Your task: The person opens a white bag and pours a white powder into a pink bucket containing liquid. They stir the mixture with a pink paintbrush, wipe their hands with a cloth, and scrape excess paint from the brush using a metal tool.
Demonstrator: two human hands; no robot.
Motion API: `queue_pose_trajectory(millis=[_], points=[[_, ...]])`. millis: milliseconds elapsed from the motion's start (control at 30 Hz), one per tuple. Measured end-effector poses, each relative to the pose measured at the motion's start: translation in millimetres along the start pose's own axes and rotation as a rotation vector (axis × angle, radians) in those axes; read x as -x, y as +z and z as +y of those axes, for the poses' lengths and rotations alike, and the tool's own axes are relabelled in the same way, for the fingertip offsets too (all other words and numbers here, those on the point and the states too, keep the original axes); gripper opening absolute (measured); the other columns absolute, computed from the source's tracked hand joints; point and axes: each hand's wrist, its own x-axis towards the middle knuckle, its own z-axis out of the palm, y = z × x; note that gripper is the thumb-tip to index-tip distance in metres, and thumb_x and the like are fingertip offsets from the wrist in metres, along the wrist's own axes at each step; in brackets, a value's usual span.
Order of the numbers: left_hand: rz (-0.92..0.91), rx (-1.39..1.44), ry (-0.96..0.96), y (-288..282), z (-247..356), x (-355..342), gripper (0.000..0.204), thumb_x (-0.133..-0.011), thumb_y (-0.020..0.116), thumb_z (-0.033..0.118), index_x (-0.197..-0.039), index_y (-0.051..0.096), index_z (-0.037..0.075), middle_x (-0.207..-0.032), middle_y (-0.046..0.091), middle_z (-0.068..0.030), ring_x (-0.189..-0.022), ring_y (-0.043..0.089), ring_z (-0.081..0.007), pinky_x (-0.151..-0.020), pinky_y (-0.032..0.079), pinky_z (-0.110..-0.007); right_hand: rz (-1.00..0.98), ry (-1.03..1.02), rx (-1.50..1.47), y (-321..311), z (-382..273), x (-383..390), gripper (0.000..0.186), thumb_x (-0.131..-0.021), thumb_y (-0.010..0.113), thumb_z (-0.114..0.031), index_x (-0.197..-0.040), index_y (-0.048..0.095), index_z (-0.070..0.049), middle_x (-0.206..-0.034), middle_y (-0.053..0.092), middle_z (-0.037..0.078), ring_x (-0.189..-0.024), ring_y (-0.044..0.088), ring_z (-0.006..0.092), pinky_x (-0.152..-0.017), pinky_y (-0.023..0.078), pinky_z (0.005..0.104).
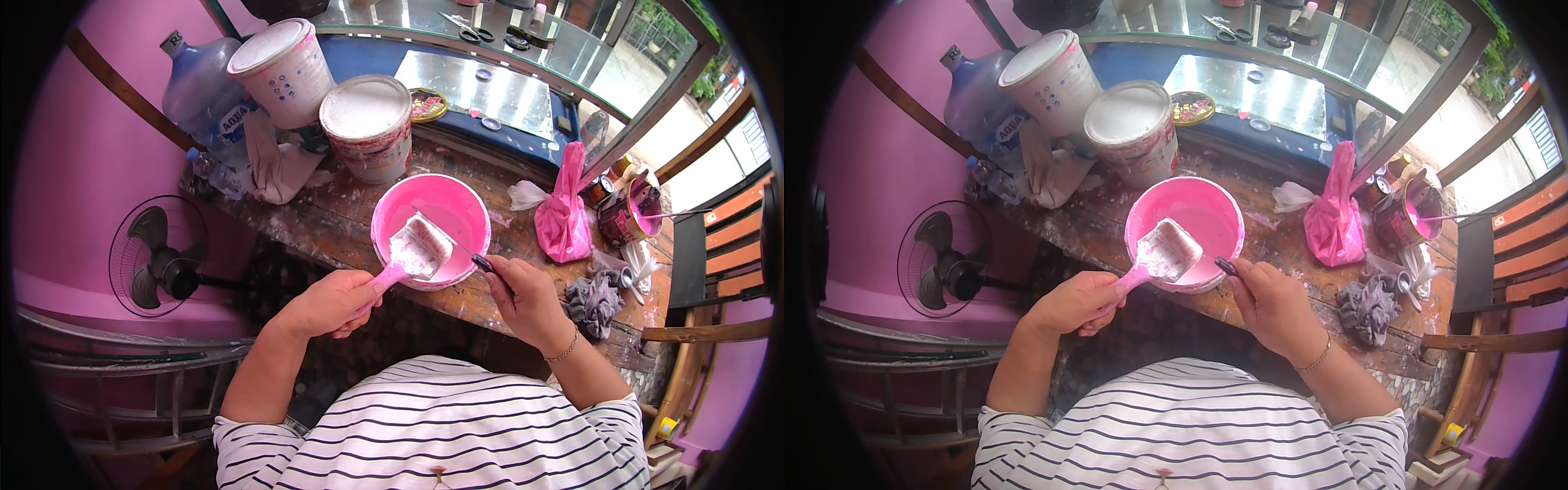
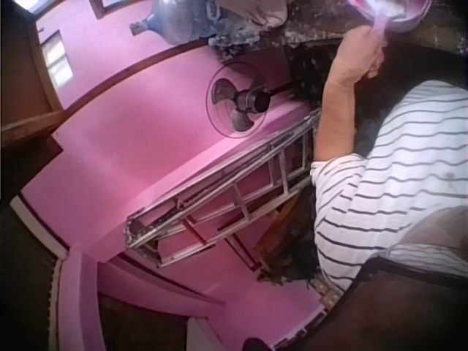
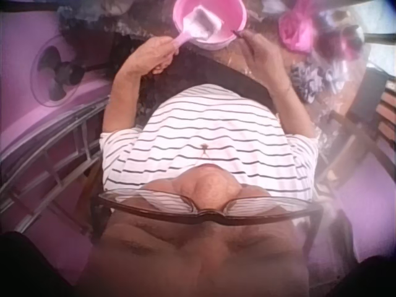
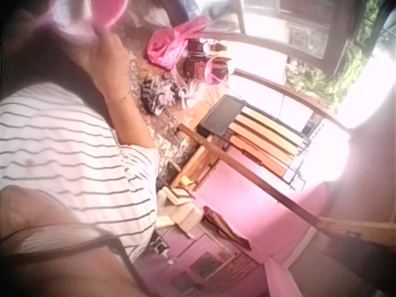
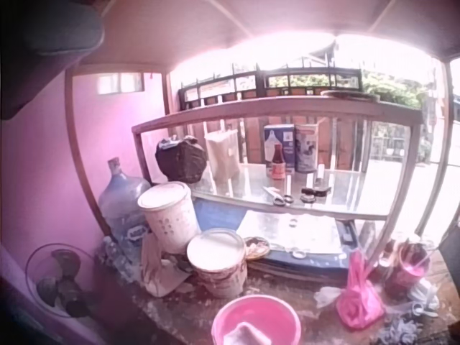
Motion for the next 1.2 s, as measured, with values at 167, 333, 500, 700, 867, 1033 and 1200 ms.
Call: queue_pose_trajectory(millis=[167, 333, 500, 700, 867, 1033, 1200], points=[[0.116, -0.328, -0.023, -1.2, 12.2, 4.5, 0.028, -0.093, 0.051, 0.026, -0.08, 0.052, 0.001, -0.057, 0.052, -0.0056, -0.044, 0.049, -0.0153, -0.042, 0.041, -0.03, -0.061, -0.079, 0.056, 3.7, -30.9, 1.5, 0.025, -0.085, 0.059, -0.006, -0.11, 0.059, -0.004, -0.075, 0.056, 0.012, -0.061, 0.058, 0.031, -0.054, 0.045, 0.0392], [0.443, -1.005, 0.359, 13.4, 21.3, 17.1, 0.017, -0.087, 0.055, 0.015, -0.08, 0.052, 0.0, -0.063, 0.059, -0.0128, -0.057, 0.06, -0.0274, -0.055, 0.048, -0.039, 0.025, 0.018, 0.048, -11.0, -9.5, -10.9, 0.021, -0.086, 0.059, -0.013, -0.105, 0.061, -0.004, -0.075, 0.057, 0.012, -0.061, 0.058, 0.0309, -0.053, 0.046, 0.0404], [0.631, -1.289, 0.408, 33.3, 14.9, 11.6, 0.007, -0.08, 0.056, 0.005, -0.083, 0.052, 0.002, -0.073, 0.06, -0.0161, -0.067, 0.061, -0.0342, -0.061, 0.048, -0.043, -0.087, -0.124, 0.122, -20.2, -44.7, -5.5, 0.022, -0.084, 0.061, -0.012, -0.105, 0.061, -0.005, -0.075, 0.058, 0.011, -0.062, 0.06, 0.0285, -0.051, 0.048, 0.0373], [0.75, -1.417, 0.521, 38.6, 6.6, 10.0, 0.019, -0.07, 0.059, 0.0, -0.086, 0.05, 0.003, -0.08, 0.053, -0.0143, -0.071, 0.06, -0.0311, -0.06, 0.049, -0.039, -0.108, 0.014, 0.173, -33.8, -6.3, -1.0, 0.023, -0.084, 0.061, -0.013, -0.106, 0.061, -0.005, -0.076, 0.058, 0.012, -0.061, 0.059, 0.0304, -0.052, 0.046, 0.0403], [0.816, -1.389, 0.545, 38.7, -0.4, 1.0, 0.014, -0.08, 0.062, 0.008, -0.084, 0.048, 0.004, -0.08, 0.05, -0.0123, -0.072, 0.057, -0.0317, -0.061, 0.046, -0.042, -0.068, -0.008, -0.011, -27.2, -35.8, 7.8, 0.022, -0.085, 0.06, -0.013, -0.107, 0.06, -0.007, -0.075, 0.058, 0.011, -0.063, 0.059, 0.031, -0.054, 0.047, 0.0408], [0.812, -1.32, 0.516, 33.0, -11.0, -0.9, 0.018, -0.081, 0.063, 0.012, -0.087, 0.048, 0.005, -0.081, 0.051, -0.0127, -0.072, 0.057, -0.0328, -0.061, 0.046, -0.043, -0.037, 0.01, -0.006, -8.7, -8.8, 3.2, 0.022, -0.086, 0.06, -0.007, -0.107, 0.06, -0.001, -0.074, 0.058, 0.014, -0.061, 0.058, 0.0306, -0.054, 0.045, 0.0364], [0.79, -1.289, 0.462, 34.1, -5.5, 4.9, 0.02, -0.08, 0.064, 0.013, -0.087, 0.048, 0.004, -0.081, 0.052, -0.0131, -0.072, 0.057, -0.0334, -0.061, 0.046, -0.044, -0.055, -0.044, 0.015, -7.9, -27.1, 4.3, 0.025, -0.086, 0.059, -0.007, -0.111, 0.058, -0.002, -0.073, 0.057, 0.013, -0.061, 0.057, 0.0316, -0.054, 0.045, 0.0389]])
